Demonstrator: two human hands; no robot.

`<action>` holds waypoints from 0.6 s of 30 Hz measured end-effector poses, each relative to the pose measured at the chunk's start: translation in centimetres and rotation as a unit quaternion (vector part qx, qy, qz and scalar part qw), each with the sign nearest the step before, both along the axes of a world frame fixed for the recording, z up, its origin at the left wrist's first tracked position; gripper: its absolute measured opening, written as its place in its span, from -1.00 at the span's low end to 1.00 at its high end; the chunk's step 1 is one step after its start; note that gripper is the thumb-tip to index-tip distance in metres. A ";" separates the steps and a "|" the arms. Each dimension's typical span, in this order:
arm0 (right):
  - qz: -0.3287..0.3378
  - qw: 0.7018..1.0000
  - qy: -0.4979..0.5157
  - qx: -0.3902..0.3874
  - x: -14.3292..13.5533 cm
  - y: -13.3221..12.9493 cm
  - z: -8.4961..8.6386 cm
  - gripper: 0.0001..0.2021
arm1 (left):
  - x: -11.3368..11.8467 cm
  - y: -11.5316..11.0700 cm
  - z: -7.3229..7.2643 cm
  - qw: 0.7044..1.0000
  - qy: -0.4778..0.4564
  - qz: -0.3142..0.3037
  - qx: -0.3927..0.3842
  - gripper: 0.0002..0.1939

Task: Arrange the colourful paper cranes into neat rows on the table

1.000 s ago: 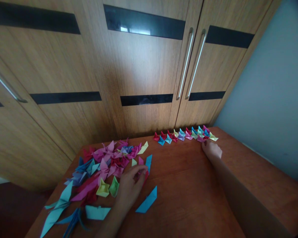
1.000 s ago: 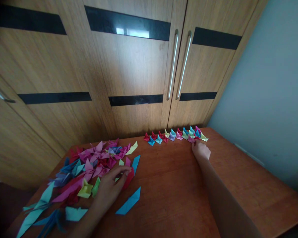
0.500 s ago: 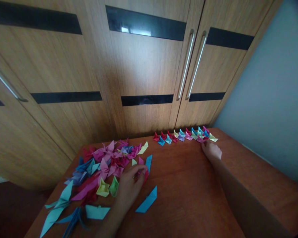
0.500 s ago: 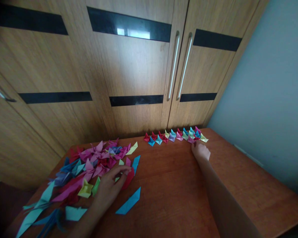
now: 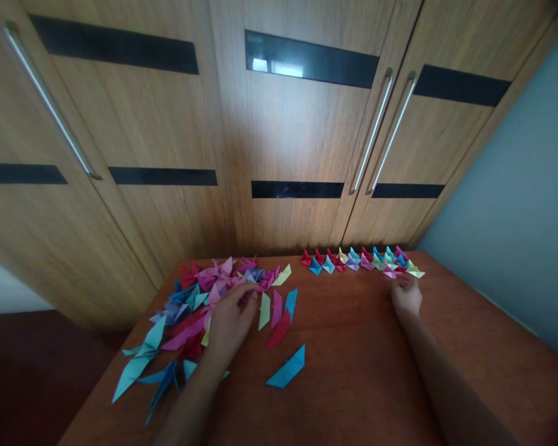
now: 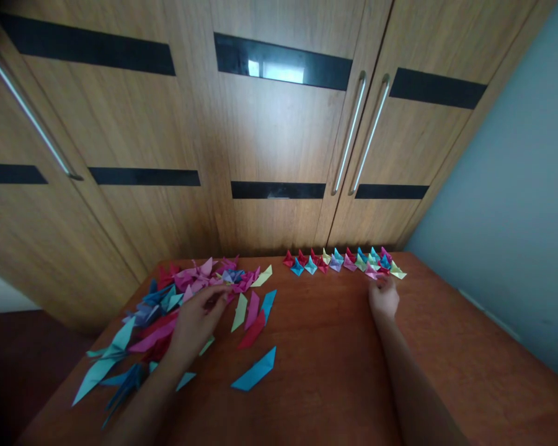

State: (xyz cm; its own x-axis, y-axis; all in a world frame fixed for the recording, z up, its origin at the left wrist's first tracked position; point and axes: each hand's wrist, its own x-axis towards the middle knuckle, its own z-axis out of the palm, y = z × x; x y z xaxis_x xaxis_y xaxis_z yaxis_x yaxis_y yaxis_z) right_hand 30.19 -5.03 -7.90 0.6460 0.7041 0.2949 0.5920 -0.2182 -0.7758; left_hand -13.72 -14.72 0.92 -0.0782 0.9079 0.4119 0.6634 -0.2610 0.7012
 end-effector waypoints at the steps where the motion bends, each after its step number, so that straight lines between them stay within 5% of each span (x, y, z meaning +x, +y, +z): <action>1: 0.010 1.000 0.004 0.007 -0.8 -0.1 -0.1 -0.60 | -0.2 0.1 -0.1 1.000 0.019 0.006 -0.002 -0.78; 10: 0.198 0.979 0.031 0.023 -7.8 -1.1 -0.5 -0.64 | 0.4 -0.6 0.5 0.976 0.208 0.035 -0.055 -0.73; 14: 0.296 0.953 -0.050 -0.044 -8.6 -1.9 0.3 -0.73 | -0.4 -0.4 0.5 0.964 0.239 0.098 -0.064 -0.71; 18: 0.320 0.931 -0.141 -0.107 -9.5 -2.4 1.3 -0.79 | -1.1 0.3 0.7 0.953 0.267 0.125 -0.066 -0.72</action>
